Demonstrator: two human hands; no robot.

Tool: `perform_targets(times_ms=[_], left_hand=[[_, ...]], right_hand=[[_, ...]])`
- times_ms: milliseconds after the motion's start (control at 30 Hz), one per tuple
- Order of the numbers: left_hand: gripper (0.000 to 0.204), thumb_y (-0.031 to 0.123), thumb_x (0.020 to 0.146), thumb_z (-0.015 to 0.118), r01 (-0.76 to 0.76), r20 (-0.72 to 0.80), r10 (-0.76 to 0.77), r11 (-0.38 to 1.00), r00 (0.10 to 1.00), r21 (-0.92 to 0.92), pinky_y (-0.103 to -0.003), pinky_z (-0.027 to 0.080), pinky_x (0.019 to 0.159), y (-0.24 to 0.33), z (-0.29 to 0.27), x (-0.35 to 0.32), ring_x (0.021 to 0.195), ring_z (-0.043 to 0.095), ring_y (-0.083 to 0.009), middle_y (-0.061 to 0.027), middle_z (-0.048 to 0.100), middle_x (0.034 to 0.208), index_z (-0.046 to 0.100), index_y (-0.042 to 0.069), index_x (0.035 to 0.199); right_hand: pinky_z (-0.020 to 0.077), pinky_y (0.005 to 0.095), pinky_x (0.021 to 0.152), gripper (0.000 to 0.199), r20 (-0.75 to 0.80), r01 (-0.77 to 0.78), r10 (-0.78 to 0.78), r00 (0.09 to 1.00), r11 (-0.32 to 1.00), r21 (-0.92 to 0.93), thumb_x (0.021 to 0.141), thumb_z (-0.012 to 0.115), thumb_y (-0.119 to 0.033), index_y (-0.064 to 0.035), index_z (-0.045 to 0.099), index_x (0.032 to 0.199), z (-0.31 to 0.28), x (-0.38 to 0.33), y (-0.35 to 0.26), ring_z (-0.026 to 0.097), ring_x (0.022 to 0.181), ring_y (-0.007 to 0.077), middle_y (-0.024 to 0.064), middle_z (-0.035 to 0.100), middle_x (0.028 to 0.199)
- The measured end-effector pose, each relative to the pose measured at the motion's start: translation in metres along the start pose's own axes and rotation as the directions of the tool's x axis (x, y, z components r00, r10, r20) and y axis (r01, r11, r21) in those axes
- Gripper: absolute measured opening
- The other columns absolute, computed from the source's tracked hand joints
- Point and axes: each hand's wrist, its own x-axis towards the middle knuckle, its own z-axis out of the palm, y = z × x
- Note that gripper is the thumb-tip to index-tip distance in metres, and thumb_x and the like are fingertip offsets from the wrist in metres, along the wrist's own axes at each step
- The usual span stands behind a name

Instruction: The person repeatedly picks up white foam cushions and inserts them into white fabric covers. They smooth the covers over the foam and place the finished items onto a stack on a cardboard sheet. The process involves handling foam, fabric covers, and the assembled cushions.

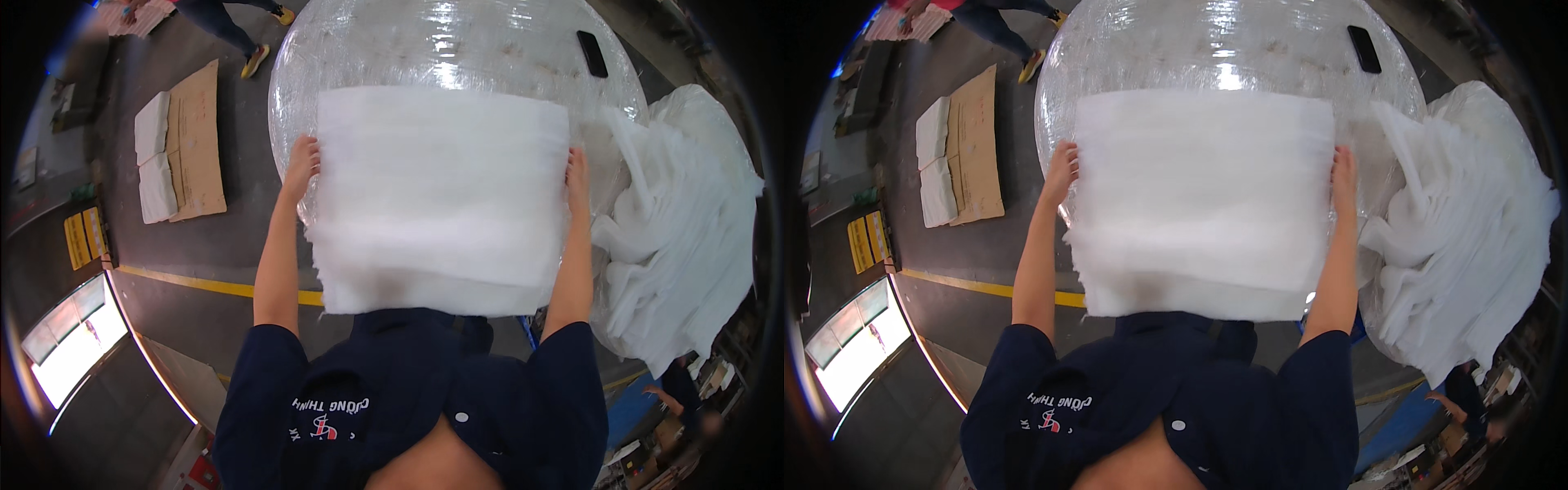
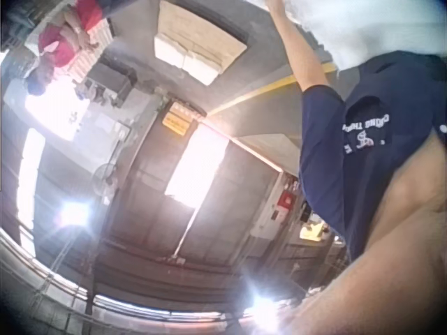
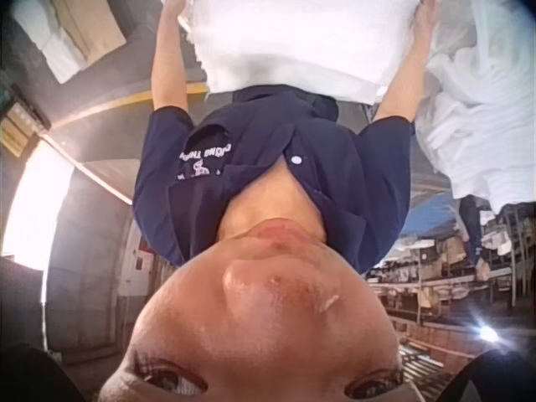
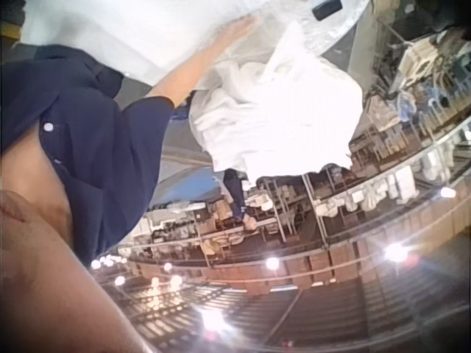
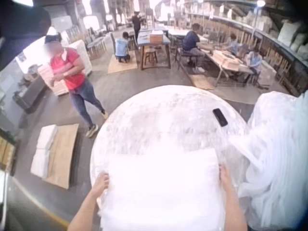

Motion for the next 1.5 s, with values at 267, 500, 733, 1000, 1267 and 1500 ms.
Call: perform_targets(times_ms=[267,500,733,1000,1267,1500], left_hand=[[0.053,0.053,0.1,0.038,0.355,0.1,-0.349,0.934,0.932,-0.045,-0.037,0.052,0.078,-0.102,-0.062,-0.255,0.088,0.06,-0.0162,-0.0048,0.061,0.106,0.056,0.007,0.12],[0.038,0.028,0.094,0.062,0.185,-0.179,-0.156,0.971,0.971,0.154,-0.027,0.049,0.065,-0.122,0.001,-0.309,0.087,0.059,-0.0117,-0.006,0.063,0.101,0.056,0.001,0.12],[0.032,0.018,0.091,0.067,-0.034,-0.146,0.052,0.991,0.988,0.126,-0.027,0.048,0.079,-0.116,-0.006,-0.323,0.087,0.059,-0.0088,-0.0041,0.066,0.098,0.059,-0.002,0.114],[0.032,0.005,0.09,0.066,-0.007,-0.014,-0.001,0.838,1.0,-0.545,-0.028,0.053,0.082,-0.101,-0.017,-0.346,0.097,0.064,-0.013,-0.0047,0.065,0.106,0.053,0.003,0.12],[0.046,0.007,0.089,0.067,0.159,0.199,-0.056,0.817,0.978,-0.555,-0.034,0.052,0.094,-0.12,-0.038,-0.381,0.111,0.062,-0.0189,-0.0102,0.062,0.124,0.051,0.001,0.132],[0.042,0.008,0.088,0.069,0.209,0.218,-0.111,0.84,0.97,-0.5,-0.034,0.052,0.093,-0.142,-0.04,-0.391,0.108,0.063,-0.0188,-0.0086,0.064,0.121,0.056,0.001,0.127]], right_hand=[[0.0482,0.028,0.073,0.051,0.169,-0.468,0.452,0.876,0.88,0.073,0.1,0.048,-0.043,-0.0034,0.05,0.132,-0.112,-0.262,0.075,0.057,0.085,0.0125,0.0066,0.058,0.115],[0.0498,0.0307,0.069,0.044,-0.041,-0.38,0.379,0.924,0.905,-0.191,0.092,0.067,-0.031,-0.0004,0.054,0.119,-0.083,-0.326,0.077,0.058,0.089,0.0166,0.008,0.057,0.107],[0.0481,0.0339,0.067,0.026,-0.005,0.199,-0.271,0.963,0.719,-0.666,0.091,0.067,-0.021,0.0029,0.061,0.099,-0.075,-0.337,0.069,0.061,0.072,0.025,0.0125,0.059,0.089],[0.0514,0.0297,0.077,0.015,-0.004,-0.131,0.16,0.987,0.826,0.549,0.095,0.06,-0.012,-0.0047,0.055,0.107,-0.107,-0.334,0.078,0.062,0.09,0.0134,0.0051,0.064,0.099],[0.0527,0.0292,0.084,0.031,0.129,-0.174,0.119,0.984,0.74,0.65,0.092,0.063,-0.004,-0.0049,0.047,0.119,-0.143,-0.382,0.068,0.064,0.097,0.0154,0.0084,0.066,0.107],[0.0508,0.0305,0.088,0.035,0.19,-0.279,0.206,0.96,0.741,0.611,0.088,0.063,-0.003,-0.0046,0.051,0.12,-0.152,-0.398,0.095,0.062,0.101,0.0156,0.0067,0.064,0.11]])
